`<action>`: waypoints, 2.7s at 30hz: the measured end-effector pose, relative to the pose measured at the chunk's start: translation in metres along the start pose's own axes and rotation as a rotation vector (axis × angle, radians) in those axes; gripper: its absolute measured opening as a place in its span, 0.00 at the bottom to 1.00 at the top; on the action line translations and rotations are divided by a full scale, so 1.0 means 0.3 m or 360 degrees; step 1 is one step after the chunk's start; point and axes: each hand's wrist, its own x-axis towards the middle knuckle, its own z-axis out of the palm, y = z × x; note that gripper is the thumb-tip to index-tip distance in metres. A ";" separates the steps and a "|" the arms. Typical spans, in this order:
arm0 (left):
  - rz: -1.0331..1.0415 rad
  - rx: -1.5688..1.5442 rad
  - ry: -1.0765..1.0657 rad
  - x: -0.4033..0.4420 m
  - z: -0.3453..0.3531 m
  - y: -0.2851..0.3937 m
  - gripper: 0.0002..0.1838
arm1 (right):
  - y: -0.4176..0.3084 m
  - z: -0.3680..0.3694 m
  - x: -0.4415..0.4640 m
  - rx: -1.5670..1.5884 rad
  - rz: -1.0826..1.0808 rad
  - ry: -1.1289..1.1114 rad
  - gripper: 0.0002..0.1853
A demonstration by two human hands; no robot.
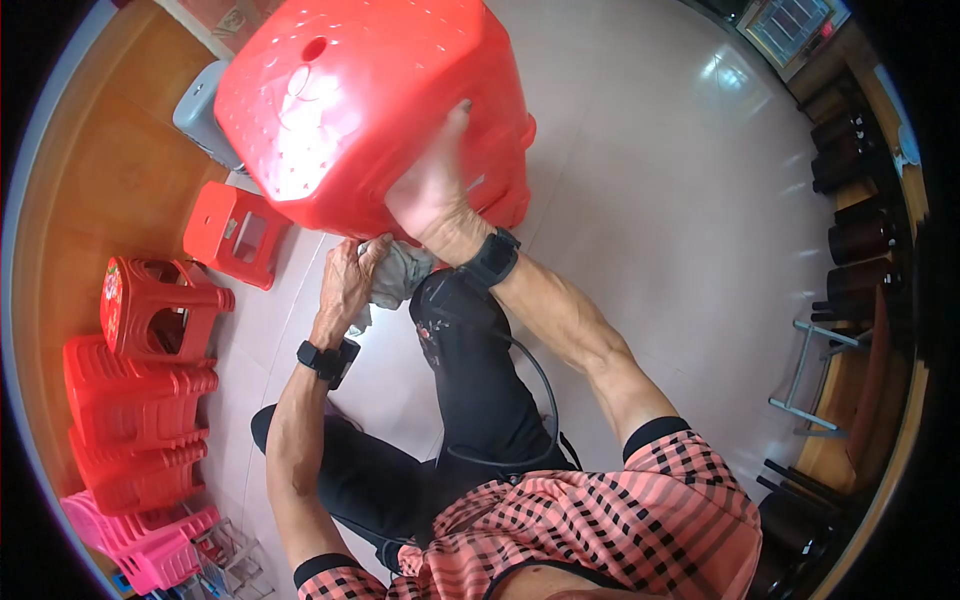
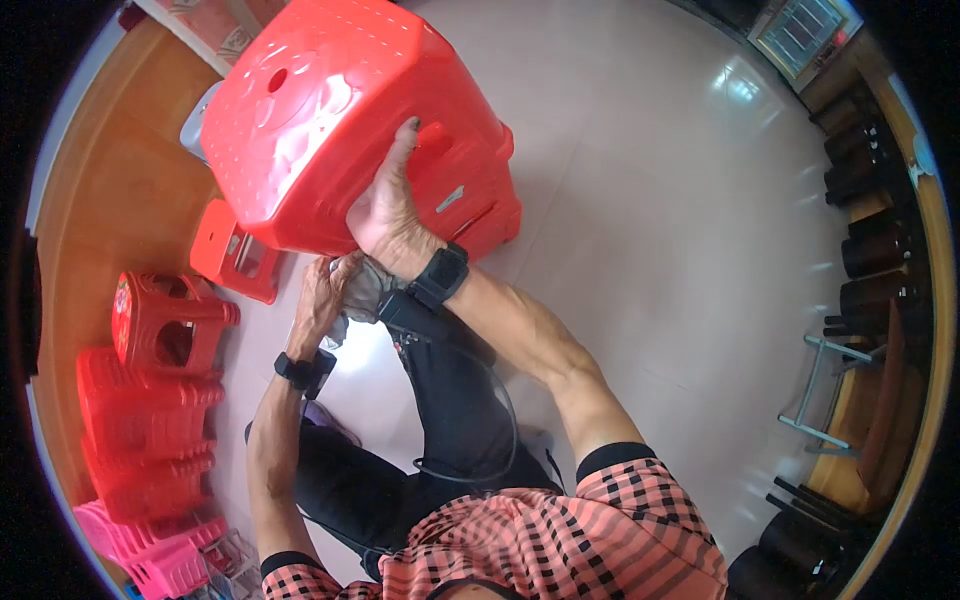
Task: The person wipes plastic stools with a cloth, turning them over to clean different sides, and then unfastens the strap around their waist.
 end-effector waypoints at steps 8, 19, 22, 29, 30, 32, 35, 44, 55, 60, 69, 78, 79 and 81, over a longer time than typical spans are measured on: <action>-0.0041 0.0089 -0.0011 -0.028 -0.024 -0.125 0.24 | 0.094 -0.066 0.032 0.0034 -0.0030 0.0162 0.52; 0.0043 0.0197 -0.0163 -0.023 -0.038 -0.169 0.24 | 0.122 -0.210 0.072 0.0045 -0.0005 0.0401 0.51; 0.0054 0.0270 -0.0160 -0.017 -0.042 -0.200 0.23 | 0.141 -0.204 0.060 -0.0057 0.0012 0.0420 0.48; 0.0099 0.0330 -0.0370 -0.045 -0.063 -0.149 0.25 | -0.017 -0.212 -0.099 -0.1520 0.0494 0.0807 0.39; 0.0022 0.0350 -0.0321 -0.028 -0.051 -0.186 0.26 | -0.069 -0.217 -0.137 -0.1795 0.0599 0.0737 0.35; -0.0048 0.0243 -0.0254 -0.044 -0.054 -0.176 0.26 | -0.114 -0.273 -0.229 -0.2033 0.0700 0.0693 0.29; -0.0204 0.0038 -0.0231 -0.033 -0.050 -0.226 0.32 | -0.089 -0.388 -0.305 -0.1868 0.0642 0.0694 0.24; -0.0274 -0.0272 0.0298 -0.199 -0.281 -0.318 0.18 | 0.304 -0.068 -0.226 -0.2322 0.0383 -0.0486 0.24; -0.0232 -0.0784 0.0108 -0.063 -0.506 -0.581 0.28 | 0.668 -0.105 -0.286 -0.1109 0.0991 0.0010 0.29; -0.0547 -0.1164 0.0230 0.211 -0.456 -0.908 0.35 | 0.700 -0.167 -0.310 -0.0993 0.1162 0.0167 0.24; -0.0495 -0.0961 0.0511 0.694 -0.262 -1.138 0.25 | 0.561 -0.212 -0.195 -0.0818 0.1291 0.0533 0.26; -0.0421 -0.1137 0.0451 0.945 -0.103 -1.316 0.51 | 0.461 -0.294 -0.153 -0.1375 0.1606 0.0305 0.36; -0.0419 -0.1168 0.0467 0.943 -0.099 -1.313 0.52 | 0.458 -0.311 -0.152 -0.1392 0.1589 0.0291 0.36; -0.0431 -0.1189 0.0406 0.913 -0.113 -1.306 0.56 | 0.461 -0.324 -0.158 -0.1428 0.1551 0.0264 0.35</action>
